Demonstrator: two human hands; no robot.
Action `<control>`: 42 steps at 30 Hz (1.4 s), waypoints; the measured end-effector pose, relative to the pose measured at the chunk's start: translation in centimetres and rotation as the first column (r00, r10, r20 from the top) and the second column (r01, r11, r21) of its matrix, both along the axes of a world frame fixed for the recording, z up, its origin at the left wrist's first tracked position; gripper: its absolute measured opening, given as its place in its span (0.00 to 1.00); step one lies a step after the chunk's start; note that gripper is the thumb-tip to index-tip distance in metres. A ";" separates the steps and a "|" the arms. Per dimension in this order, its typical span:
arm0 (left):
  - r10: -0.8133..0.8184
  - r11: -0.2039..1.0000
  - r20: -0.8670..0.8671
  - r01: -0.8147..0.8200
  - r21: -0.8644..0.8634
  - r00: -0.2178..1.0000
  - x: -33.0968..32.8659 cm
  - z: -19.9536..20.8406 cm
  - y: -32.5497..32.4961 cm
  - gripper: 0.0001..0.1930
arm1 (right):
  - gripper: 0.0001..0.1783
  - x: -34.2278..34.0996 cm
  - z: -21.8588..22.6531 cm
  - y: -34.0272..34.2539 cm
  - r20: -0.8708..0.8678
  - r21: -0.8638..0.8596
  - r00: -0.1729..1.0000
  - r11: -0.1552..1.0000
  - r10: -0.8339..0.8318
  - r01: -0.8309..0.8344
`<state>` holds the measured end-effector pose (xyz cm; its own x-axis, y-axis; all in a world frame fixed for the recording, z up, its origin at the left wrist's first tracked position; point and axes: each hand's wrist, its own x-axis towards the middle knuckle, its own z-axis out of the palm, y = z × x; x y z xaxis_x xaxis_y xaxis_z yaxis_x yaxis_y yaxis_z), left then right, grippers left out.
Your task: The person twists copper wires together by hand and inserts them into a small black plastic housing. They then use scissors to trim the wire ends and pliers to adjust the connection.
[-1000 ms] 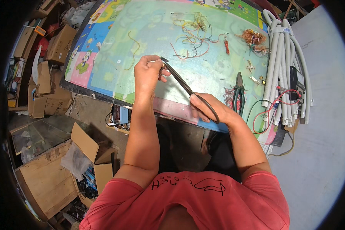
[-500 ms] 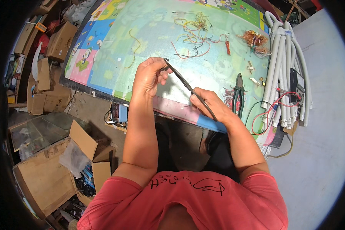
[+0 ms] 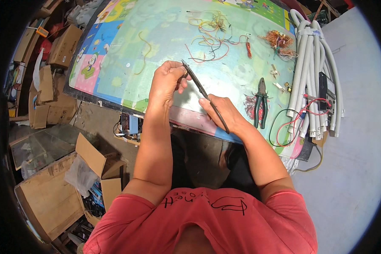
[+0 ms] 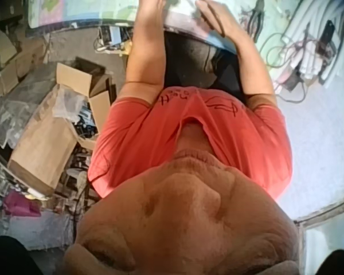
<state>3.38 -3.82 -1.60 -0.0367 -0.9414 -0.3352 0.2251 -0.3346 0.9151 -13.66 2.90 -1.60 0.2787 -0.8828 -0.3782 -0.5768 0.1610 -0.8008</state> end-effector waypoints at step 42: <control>-0.129 0.970 0.390 0.199 -0.143 0.912 -0.6 0.5 0.6 0.15 | 0.17 -0.5 -1.1 -1.0 -0.039 -0.377 0.945 0.881 -0.324 0.286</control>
